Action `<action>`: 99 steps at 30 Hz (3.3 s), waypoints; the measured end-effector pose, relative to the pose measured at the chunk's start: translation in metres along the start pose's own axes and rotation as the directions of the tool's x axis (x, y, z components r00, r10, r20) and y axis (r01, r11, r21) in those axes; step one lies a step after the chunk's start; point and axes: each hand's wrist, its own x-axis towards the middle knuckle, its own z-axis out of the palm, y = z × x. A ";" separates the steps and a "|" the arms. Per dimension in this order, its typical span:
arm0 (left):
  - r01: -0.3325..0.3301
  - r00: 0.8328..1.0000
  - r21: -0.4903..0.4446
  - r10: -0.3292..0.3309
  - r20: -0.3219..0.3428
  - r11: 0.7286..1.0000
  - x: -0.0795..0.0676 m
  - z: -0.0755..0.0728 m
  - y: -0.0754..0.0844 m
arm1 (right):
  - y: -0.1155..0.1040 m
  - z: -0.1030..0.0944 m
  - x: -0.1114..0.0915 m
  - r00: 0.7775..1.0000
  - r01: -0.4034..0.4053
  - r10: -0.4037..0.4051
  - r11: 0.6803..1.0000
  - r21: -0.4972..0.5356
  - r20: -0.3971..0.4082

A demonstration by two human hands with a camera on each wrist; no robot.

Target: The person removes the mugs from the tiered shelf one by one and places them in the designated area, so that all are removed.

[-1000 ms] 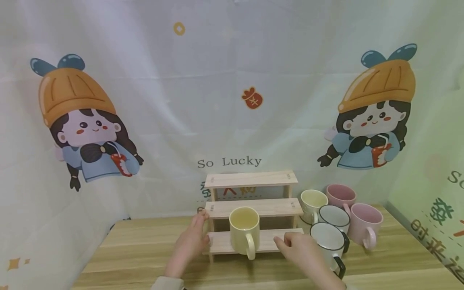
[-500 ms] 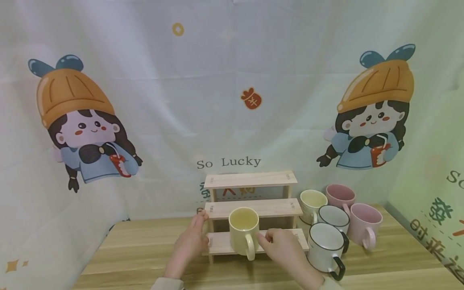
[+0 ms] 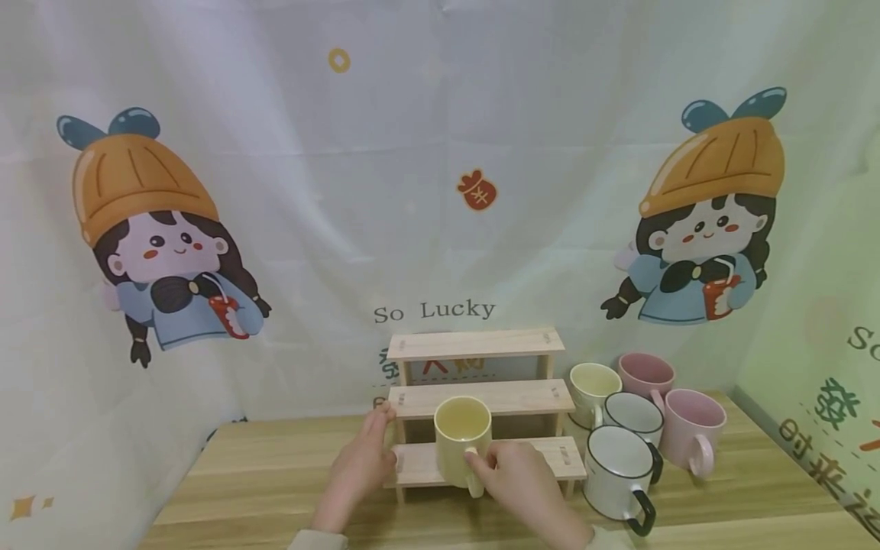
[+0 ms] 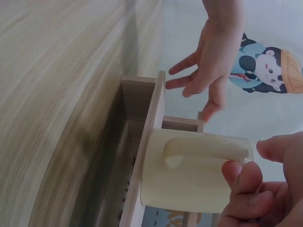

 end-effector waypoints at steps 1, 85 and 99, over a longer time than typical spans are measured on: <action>-0.003 1.000 0.002 0.003 -0.003 1.000 0.000 0.000 0.000 | 0.000 0.001 0.000 1.000 0.004 -0.004 1.000 -0.012 0.001; -0.023 1.000 0.004 0.023 -0.013 1.000 0.000 0.000 0.000 | 0.023 -0.005 -0.016 0.966 0.009 -0.037 0.994 -0.107 -0.255; -0.009 1.000 0.007 0.009 -0.010 1.000 0.002 0.002 -0.002 | 0.029 -0.017 -0.021 0.947 0.014 -0.055 0.992 -0.128 -0.316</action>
